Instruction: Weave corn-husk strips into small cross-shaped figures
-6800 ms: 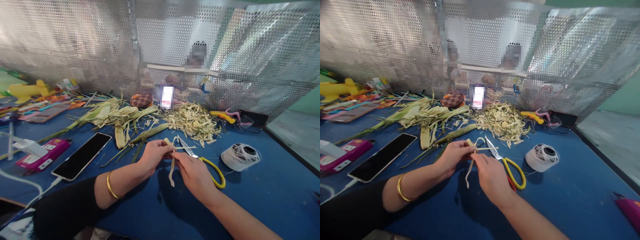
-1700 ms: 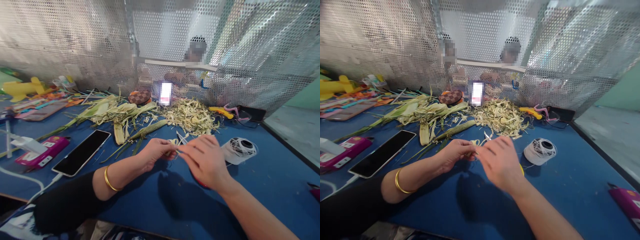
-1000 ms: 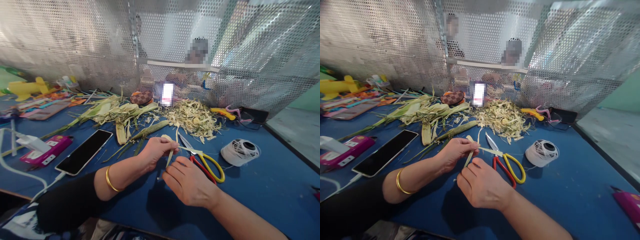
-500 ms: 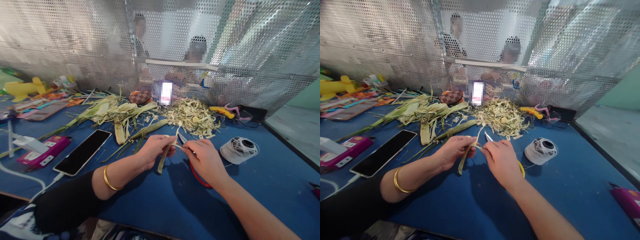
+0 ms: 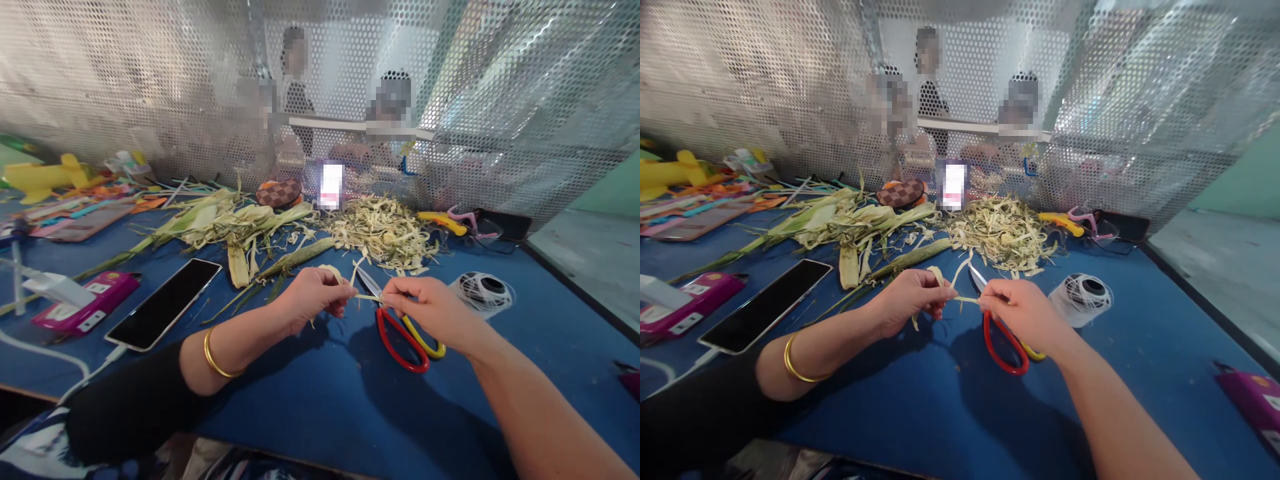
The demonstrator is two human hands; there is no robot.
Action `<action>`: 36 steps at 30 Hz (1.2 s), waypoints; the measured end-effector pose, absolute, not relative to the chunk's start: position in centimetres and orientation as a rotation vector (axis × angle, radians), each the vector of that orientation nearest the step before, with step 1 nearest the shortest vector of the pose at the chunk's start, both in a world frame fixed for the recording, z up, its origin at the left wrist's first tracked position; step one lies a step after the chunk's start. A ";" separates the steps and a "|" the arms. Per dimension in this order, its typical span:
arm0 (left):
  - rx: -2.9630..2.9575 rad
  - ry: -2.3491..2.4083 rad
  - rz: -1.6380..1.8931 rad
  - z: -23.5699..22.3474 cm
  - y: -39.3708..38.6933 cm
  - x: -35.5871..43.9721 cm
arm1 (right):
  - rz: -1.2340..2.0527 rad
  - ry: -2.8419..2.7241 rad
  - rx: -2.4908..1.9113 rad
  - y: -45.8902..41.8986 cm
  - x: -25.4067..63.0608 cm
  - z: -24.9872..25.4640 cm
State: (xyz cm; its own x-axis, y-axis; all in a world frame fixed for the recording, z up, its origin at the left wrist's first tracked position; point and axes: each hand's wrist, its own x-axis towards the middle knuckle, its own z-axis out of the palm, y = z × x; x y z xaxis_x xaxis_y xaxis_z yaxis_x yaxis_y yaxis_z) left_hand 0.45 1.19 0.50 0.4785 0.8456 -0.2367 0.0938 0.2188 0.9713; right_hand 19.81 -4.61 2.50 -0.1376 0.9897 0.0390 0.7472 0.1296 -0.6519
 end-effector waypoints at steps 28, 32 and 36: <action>1.519 0.966 0.418 0.4 -0.1 0.5 | 0.196 -1.594 -1.613 -4.5 17.3 -0.2; 1.614 0.944 0.478 0.2 -0.2 0.6 | -0.149 -1.768 -1.479 -4.7 17.4 0.3; 1.663 0.876 0.473 0.3 -0.6 0.7 | 0.447 -1.819 -1.464 -4.6 16.3 -0.1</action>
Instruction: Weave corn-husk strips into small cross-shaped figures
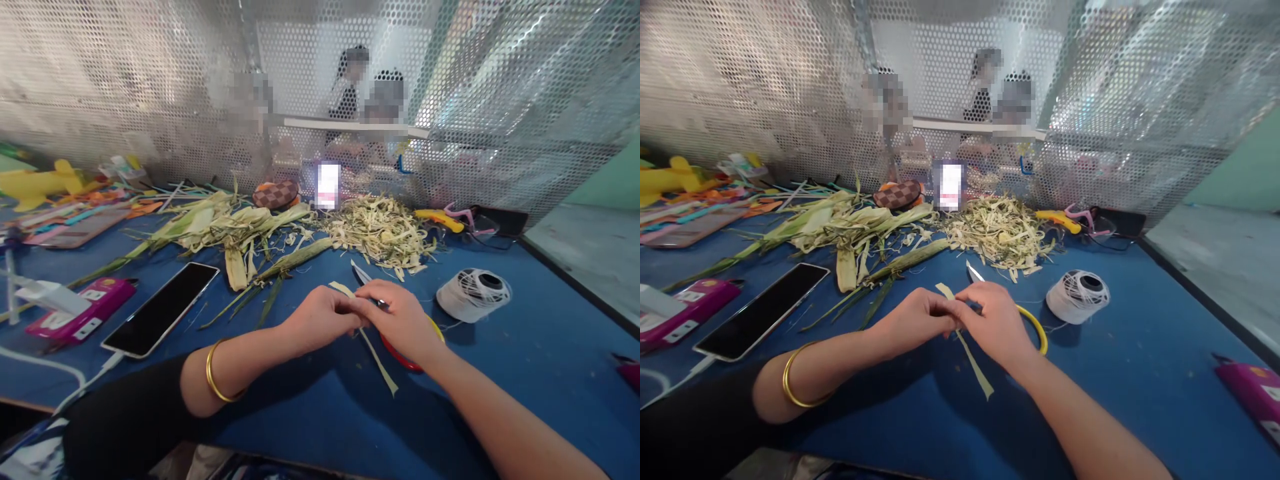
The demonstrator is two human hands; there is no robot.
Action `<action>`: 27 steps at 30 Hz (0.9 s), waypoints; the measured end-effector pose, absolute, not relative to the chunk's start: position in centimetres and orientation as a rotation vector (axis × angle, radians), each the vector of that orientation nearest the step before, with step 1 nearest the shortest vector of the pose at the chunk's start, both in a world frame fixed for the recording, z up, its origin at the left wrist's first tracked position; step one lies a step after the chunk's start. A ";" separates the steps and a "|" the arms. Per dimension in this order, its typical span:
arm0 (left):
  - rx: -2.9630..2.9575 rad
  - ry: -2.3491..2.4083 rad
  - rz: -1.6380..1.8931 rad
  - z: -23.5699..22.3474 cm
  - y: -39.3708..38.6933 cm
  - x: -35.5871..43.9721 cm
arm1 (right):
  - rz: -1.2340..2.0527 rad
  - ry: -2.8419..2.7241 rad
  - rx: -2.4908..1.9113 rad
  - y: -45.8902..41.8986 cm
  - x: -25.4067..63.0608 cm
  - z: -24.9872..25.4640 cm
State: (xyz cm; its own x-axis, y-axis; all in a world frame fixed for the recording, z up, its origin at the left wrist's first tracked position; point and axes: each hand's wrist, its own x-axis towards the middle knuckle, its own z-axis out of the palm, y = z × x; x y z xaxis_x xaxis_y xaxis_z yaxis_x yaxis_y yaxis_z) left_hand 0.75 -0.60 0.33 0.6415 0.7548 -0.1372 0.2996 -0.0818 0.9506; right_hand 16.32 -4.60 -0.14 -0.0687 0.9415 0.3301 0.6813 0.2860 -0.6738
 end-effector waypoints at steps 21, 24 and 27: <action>1.333 0.839 0.337 0.0 -0.5 0.7 | 0.744 -1.432 -1.450 -3.9 16.9 -0.7; 1.226 0.833 0.387 0.3 -0.1 0.6 | 0.729 -1.569 -1.451 -3.7 18.1 0.2; 1.178 0.826 0.435 0.6 0.3 0.5 | 0.737 -1.726 -1.436 -3.7 18.8 0.7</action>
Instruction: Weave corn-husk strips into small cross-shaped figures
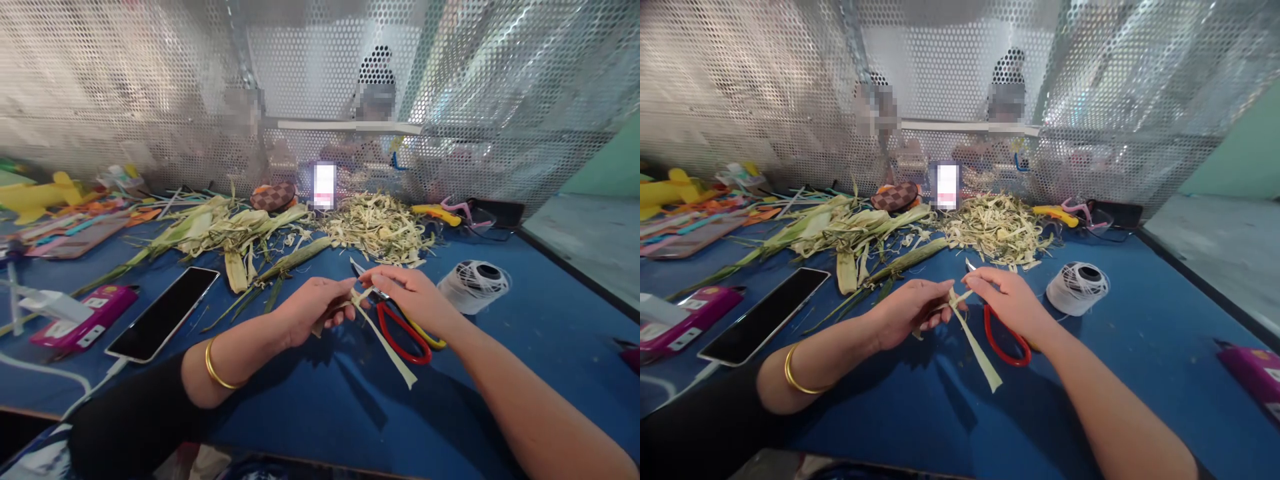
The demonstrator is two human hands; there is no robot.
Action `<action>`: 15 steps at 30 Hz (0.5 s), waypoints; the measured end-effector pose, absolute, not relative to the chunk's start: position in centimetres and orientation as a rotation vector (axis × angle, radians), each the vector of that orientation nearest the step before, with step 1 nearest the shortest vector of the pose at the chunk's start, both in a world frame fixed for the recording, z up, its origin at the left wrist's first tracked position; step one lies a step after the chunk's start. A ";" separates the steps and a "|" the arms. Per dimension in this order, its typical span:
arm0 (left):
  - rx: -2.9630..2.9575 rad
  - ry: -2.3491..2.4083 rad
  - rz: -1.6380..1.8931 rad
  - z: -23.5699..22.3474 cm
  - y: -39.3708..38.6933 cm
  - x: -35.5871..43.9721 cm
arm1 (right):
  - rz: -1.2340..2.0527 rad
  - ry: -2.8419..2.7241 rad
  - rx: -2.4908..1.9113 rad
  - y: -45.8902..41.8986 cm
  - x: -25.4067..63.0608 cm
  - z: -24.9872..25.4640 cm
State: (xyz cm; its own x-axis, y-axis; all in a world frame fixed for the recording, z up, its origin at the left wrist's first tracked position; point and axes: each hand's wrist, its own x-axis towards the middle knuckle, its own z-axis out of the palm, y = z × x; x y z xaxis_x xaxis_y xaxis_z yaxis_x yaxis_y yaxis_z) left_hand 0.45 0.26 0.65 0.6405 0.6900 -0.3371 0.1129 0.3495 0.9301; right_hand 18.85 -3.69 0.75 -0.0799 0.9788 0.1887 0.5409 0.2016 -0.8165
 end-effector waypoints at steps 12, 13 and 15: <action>1.375 0.904 0.475 0.5 0.0 0.6 | 0.672 -1.777 -1.411 -3.6 18.6 0.1; 1.402 0.910 0.465 0.6 -0.2 0.7 | 0.659 -1.798 -1.401 -3.6 18.4 0.1; 1.453 0.924 0.435 0.7 -0.5 0.8 | 0.601 -1.828 -1.384 -3.9 17.8 0.0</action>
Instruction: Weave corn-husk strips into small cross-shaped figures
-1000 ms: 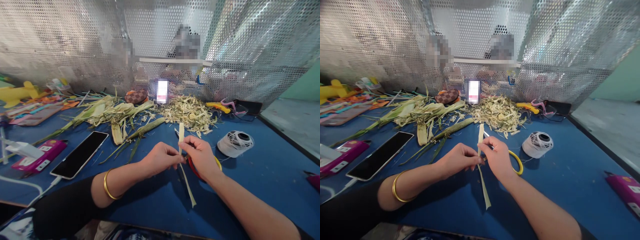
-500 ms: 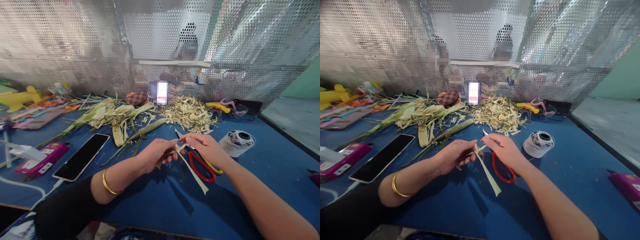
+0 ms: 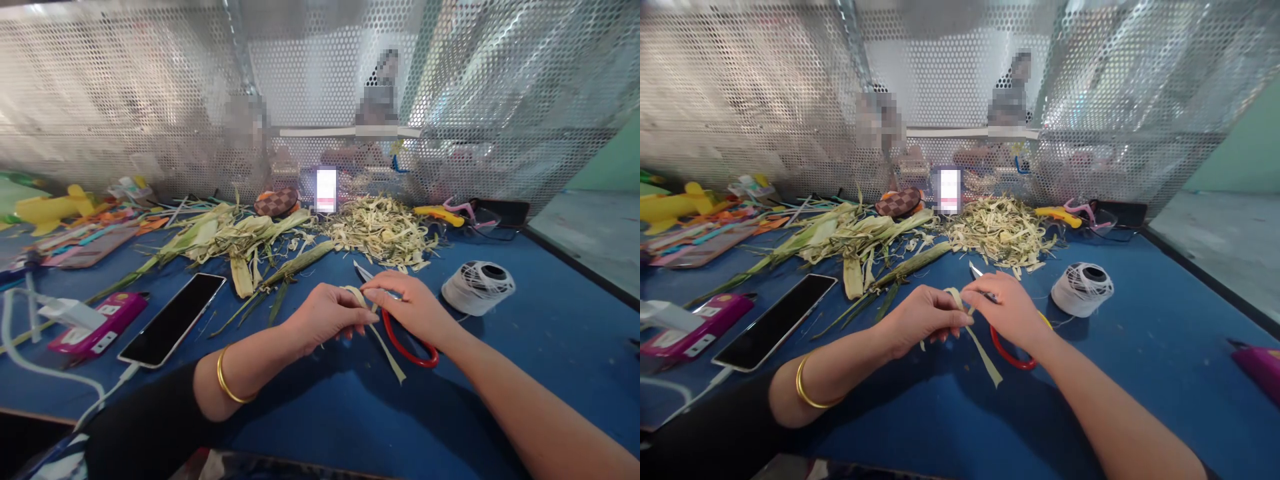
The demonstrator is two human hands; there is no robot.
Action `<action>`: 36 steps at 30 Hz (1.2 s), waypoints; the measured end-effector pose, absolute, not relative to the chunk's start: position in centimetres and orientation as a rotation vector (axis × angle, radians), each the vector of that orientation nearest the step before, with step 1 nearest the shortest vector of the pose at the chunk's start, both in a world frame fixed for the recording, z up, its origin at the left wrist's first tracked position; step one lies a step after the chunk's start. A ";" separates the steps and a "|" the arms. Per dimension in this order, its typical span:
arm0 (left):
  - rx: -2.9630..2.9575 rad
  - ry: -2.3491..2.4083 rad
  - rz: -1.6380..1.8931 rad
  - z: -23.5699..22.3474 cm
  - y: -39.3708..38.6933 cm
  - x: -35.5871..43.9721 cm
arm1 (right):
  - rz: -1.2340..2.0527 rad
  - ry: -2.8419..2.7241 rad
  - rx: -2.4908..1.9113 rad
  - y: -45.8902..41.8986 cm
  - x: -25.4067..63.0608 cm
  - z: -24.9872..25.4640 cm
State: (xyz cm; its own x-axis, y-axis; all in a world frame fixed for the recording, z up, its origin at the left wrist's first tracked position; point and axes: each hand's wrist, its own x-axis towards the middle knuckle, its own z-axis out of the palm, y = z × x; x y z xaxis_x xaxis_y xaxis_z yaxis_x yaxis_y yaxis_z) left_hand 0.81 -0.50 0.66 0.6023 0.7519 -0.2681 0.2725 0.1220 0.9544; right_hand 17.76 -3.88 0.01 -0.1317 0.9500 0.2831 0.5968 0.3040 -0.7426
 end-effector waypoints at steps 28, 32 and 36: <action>1.224 0.825 0.539 0.0 -1.0 0.5 | 1.098 -1.127 -1.285 -4.6 16.1 -0.3; 1.239 0.848 0.567 -0.4 -0.9 0.5 | 1.090 -1.052 -1.283 -4.7 15.8 -0.4; 1.255 0.870 0.587 -0.3 -0.9 0.6 | 1.104 -0.948 -1.270 -4.7 15.5 -0.8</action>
